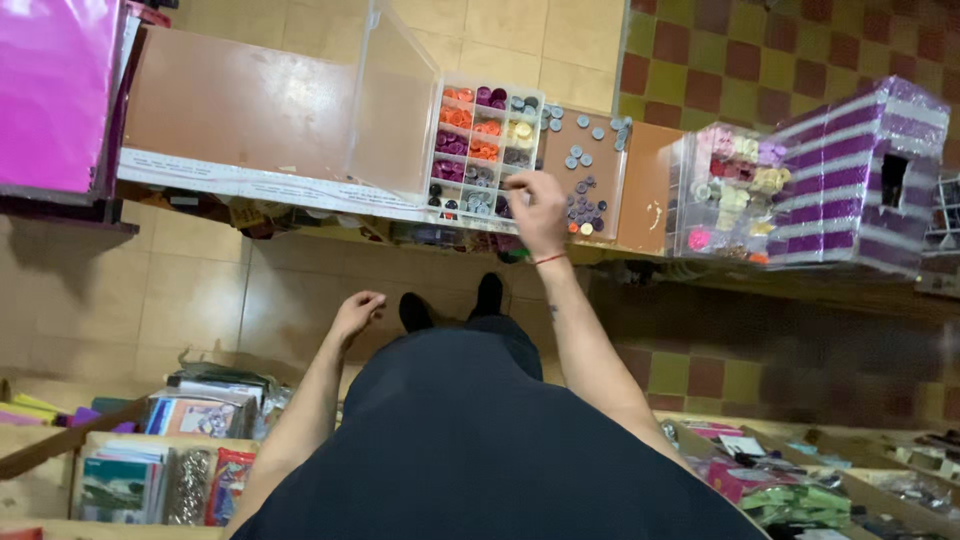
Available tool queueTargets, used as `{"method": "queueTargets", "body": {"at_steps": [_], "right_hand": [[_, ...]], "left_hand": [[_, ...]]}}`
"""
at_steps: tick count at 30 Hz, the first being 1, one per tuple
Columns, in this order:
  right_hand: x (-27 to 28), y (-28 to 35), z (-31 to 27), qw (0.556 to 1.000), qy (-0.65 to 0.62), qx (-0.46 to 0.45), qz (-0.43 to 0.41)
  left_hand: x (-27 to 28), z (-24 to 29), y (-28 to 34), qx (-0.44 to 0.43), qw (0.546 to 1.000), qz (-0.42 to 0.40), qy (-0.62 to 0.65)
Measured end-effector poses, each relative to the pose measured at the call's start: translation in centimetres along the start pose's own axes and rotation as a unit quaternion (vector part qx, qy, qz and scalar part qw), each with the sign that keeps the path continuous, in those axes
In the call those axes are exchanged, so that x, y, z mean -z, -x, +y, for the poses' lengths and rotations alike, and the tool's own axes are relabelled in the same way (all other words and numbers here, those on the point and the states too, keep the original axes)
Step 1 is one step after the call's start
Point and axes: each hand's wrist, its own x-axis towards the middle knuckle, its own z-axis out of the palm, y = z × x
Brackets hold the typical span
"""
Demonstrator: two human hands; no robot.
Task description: The person sorts buttons into a plastic organizer case by picking them up and placing them into specific compartments.
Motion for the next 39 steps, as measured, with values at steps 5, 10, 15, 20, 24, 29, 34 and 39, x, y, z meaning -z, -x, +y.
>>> {"method": "queueTargets", "body": {"at_steps": [5,10,15,20,24,29,34,39], "right_hand": [[5.2,0.6,1.1,0.986,-0.027,-0.127,0.109],[10.8,3.5,3.7,0.960,-0.044,-0.211,0.178],[11.8,7.3,7.8,0.952,-0.012,-0.233,0.195],[12.1,7.9,9.3,0.960,0.012,-0.220,0.171],[12.8,6.8,10.4,0.977,0.059,-0.179,0.103],[13.9,4.5,13.7,0.989,0.120,-0.070,0.051],[14.7,1.9,15.8,0.994,0.098,0.011,0.048],[15.1,1.4,17.0,0.996,0.087,-0.005,0.037]], "left_hand": [[0.5,9.1,3.0,-0.091,0.994,-0.053,0.032],[-1.0,19.3,7.8,-0.176,0.975,-0.134,0.004],[-3.7,27.6,11.0,-0.330,0.920,-0.210,0.000],[-7.2,34.1,10.4,-0.443,0.875,-0.169,-0.092],[-11.2,38.6,9.7,-0.486,0.857,-0.126,-0.119],[-17.1,39.8,2.5,-0.475,0.859,-0.020,-0.189],[-21.8,40.8,-3.0,-0.495,0.811,0.080,-0.303],[-26.3,38.4,-11.4,-0.511,0.730,0.188,-0.413]]}}
